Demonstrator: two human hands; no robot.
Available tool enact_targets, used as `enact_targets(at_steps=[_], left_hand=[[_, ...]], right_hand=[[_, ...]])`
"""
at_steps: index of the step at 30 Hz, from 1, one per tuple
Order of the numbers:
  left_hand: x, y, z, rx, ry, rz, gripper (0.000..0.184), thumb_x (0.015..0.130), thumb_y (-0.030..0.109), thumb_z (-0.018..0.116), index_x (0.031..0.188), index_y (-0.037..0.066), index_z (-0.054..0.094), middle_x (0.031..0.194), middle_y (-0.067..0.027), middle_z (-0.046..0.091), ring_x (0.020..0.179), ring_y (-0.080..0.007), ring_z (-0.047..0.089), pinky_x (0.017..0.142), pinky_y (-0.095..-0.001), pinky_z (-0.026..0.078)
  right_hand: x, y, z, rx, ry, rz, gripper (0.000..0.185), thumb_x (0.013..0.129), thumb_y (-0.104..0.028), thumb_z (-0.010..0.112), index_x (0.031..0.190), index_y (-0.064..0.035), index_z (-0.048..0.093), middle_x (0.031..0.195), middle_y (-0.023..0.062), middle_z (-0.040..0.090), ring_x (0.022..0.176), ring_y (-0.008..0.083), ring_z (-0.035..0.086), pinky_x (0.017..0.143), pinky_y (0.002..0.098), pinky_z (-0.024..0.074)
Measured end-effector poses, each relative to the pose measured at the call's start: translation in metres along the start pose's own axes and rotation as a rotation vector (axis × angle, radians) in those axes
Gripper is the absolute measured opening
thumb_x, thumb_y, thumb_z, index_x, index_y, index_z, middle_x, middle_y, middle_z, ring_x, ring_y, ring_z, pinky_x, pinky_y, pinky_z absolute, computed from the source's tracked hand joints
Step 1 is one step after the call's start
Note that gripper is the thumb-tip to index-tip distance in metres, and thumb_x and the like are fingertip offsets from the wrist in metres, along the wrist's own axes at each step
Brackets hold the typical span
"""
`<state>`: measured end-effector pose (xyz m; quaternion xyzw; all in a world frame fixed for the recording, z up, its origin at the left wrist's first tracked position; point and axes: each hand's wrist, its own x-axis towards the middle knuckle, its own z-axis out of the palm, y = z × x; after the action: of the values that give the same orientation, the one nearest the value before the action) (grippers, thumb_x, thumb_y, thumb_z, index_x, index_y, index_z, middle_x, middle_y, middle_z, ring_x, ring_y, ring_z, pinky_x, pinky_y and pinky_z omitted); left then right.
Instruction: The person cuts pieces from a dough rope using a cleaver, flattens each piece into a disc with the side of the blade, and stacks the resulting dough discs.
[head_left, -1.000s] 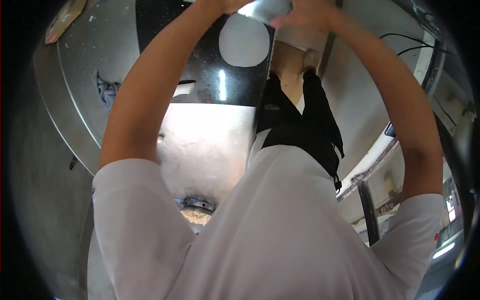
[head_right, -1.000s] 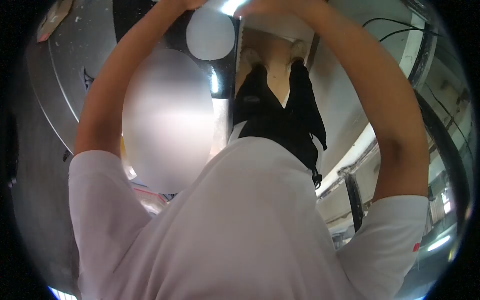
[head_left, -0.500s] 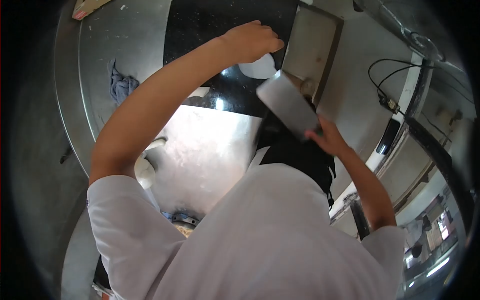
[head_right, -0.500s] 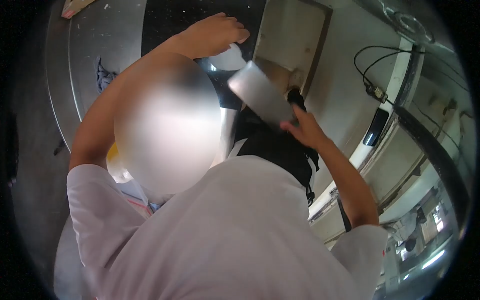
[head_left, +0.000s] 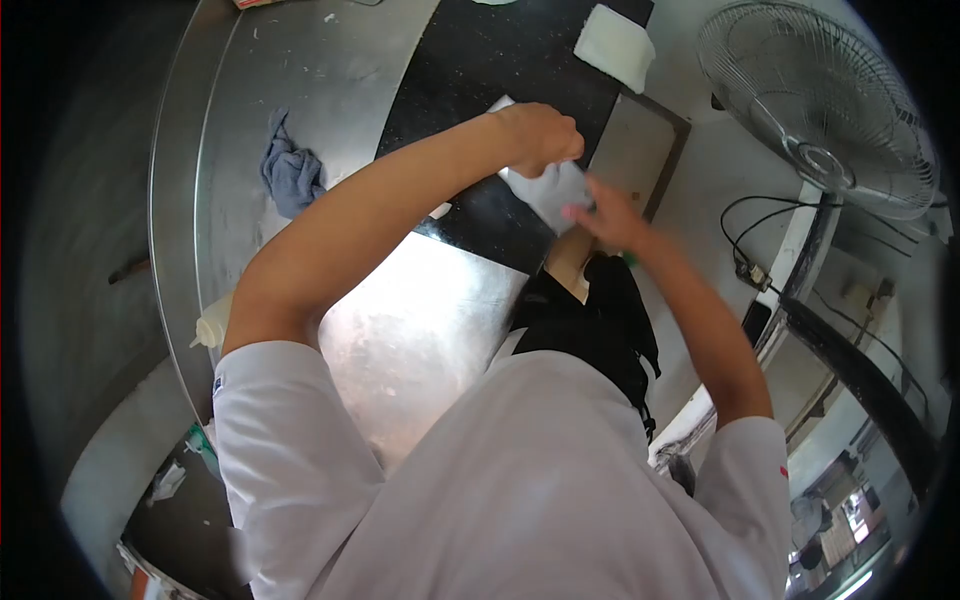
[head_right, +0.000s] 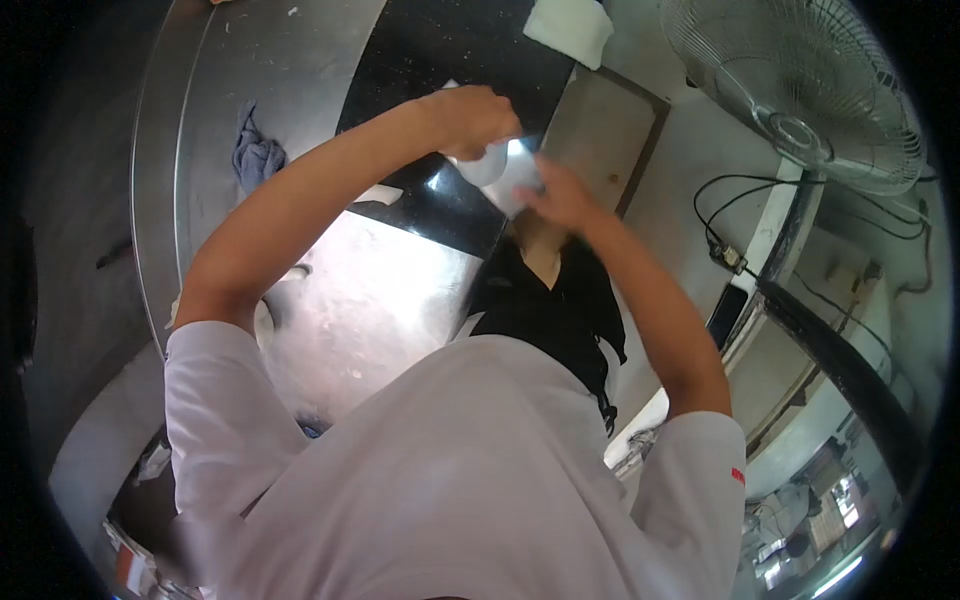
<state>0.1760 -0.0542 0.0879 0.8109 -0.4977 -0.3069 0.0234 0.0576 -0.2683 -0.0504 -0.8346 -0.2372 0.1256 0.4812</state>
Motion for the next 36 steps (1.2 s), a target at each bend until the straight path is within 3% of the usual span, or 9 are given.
enact_targets(at_steps=[4, 18, 22, 24, 26, 28, 31, 33, 36], left_hand=[[-0.018, -0.005, -0.009, -0.291, 0.055, -0.11, 0.025, 0.073, 0.01, 0.078, 0.091, 0.004, 0.062, 0.096, -0.0183, 0.07, 0.097, -0.0401, 0.068, 0.08, -0.0474, 0.053], [0.024, -0.159, -0.061, -1.055, 0.995, -0.492, 0.036, 0.084, 0.0, 0.077, 0.112, 0.003, 0.056, 0.104, -0.0085, 0.065, 0.096, -0.0167, 0.066, 0.082, -0.0317, 0.056], [0.028, -0.204, -0.015, -1.049, 1.041, -0.927, 0.05, 0.084, 0.009, 0.082, 0.125, 0.002, 0.054, 0.111, -0.0129, 0.064, 0.092, -0.0195, 0.066, 0.08, -0.0351, 0.057], [0.022, -0.201, -0.009, -0.675, 1.0, -1.425, 0.066, 0.076, 0.022, 0.089, 0.129, 0.001, 0.056, 0.128, -0.0198, 0.059, 0.102, -0.0311, 0.066, 0.087, -0.0439, 0.056], [0.006, -0.165, -0.006, -0.967, 1.308, -1.354, 0.077, 0.076, 0.03, 0.088, 0.136, -0.001, 0.052, 0.135, -0.0236, 0.055, 0.118, -0.0384, 0.06, 0.098, -0.0479, 0.049], [-0.011, -0.116, 0.037, -0.419, 1.425, -1.482, 0.078, 0.077, 0.033, 0.086, 0.137, 0.0, 0.05, 0.133, -0.0245, 0.055, 0.129, -0.0402, 0.05, 0.107, -0.0503, 0.04], [-0.008, -0.018, 0.082, -0.055, 1.228, -2.338, 0.073, 0.074, 0.028, 0.084, 0.133, 0.0, 0.05, 0.138, -0.0278, 0.044, 0.127, -0.0441, 0.044, 0.107, -0.0597, 0.032], [-0.006, 0.022, 0.155, -0.374, 1.396, -2.446, 0.066, 0.074, 0.011, 0.081, 0.129, -0.001, 0.048, 0.131, -0.0245, 0.044, 0.121, -0.0423, 0.047, 0.104, -0.0534, 0.037], [-0.018, 0.046, 0.168, -0.412, 1.674, -2.242, 0.058, 0.076, -0.003, 0.073, 0.127, -0.002, 0.047, 0.123, -0.0205, 0.043, 0.107, -0.0328, 0.056, 0.091, -0.0394, 0.049]], right_hand=[[-0.049, -0.049, -0.016, -0.04, -0.24, 0.396, 0.055, 0.093, -0.04, 0.074, 0.126, -0.0007, 0.056, 0.11, 0.0283, 0.069, 0.103, 0.0489, 0.066, 0.089, 0.0512, 0.0522], [0.059, 0.0, -0.102, 0.126, -0.526, 0.394, 0.041, 0.093, -0.028, 0.074, 0.112, 0.0038, 0.056, 0.093, 0.0288, 0.071, 0.092, 0.0461, 0.071, 0.077, 0.0495, 0.0548], [0.084, 0.002, -0.129, 0.073, -0.598, 0.426, 0.04, 0.093, -0.028, 0.074, 0.111, 0.0029, 0.056, 0.09, 0.0288, 0.07, 0.088, 0.0461, 0.07, 0.075, 0.0502, 0.0544], [0.089, 0.009, -0.136, 0.074, -0.574, 0.371, 0.04, 0.093, -0.028, 0.075, 0.111, 0.0023, 0.056, 0.089, 0.0281, 0.07, 0.087, 0.0464, 0.07, 0.075, 0.0506, 0.0541], [0.092, 0.017, -0.145, 0.067, -0.558, 0.315, 0.04, 0.092, -0.028, 0.075, 0.111, 0.0017, 0.057, 0.088, 0.0273, 0.07, 0.086, 0.0466, 0.069, 0.075, 0.051, 0.0538], [0.097, 0.027, -0.15, 0.124, -0.552, 0.299, 0.042, 0.091, -0.027, 0.076, 0.116, 0.0008, 0.058, 0.09, 0.0274, 0.07, 0.088, 0.0484, 0.068, 0.076, 0.0521, 0.0533], [0.102, 0.033, -0.156, 0.03, -0.511, 0.257, 0.04, 0.091, -0.027, 0.077, 0.113, 0.0015, 0.059, 0.094, 0.0278, 0.07, 0.092, 0.0497, 0.067, 0.077, 0.0517, 0.0529], [0.116, 0.026, -0.16, 0.01, -0.528, 0.236, 0.039, 0.09, -0.027, 0.077, 0.111, 0.0017, 0.059, 0.096, 0.0282, 0.07, 0.093, 0.0495, 0.067, 0.077, 0.0513, 0.0526], [0.136, 0.018, -0.149, 0.016, -0.525, 0.17, 0.038, 0.091, -0.026, 0.076, 0.11, 0.0035, 0.061, 0.098, 0.0293, 0.07, 0.094, 0.0483, 0.067, 0.077, 0.0505, 0.0519]])
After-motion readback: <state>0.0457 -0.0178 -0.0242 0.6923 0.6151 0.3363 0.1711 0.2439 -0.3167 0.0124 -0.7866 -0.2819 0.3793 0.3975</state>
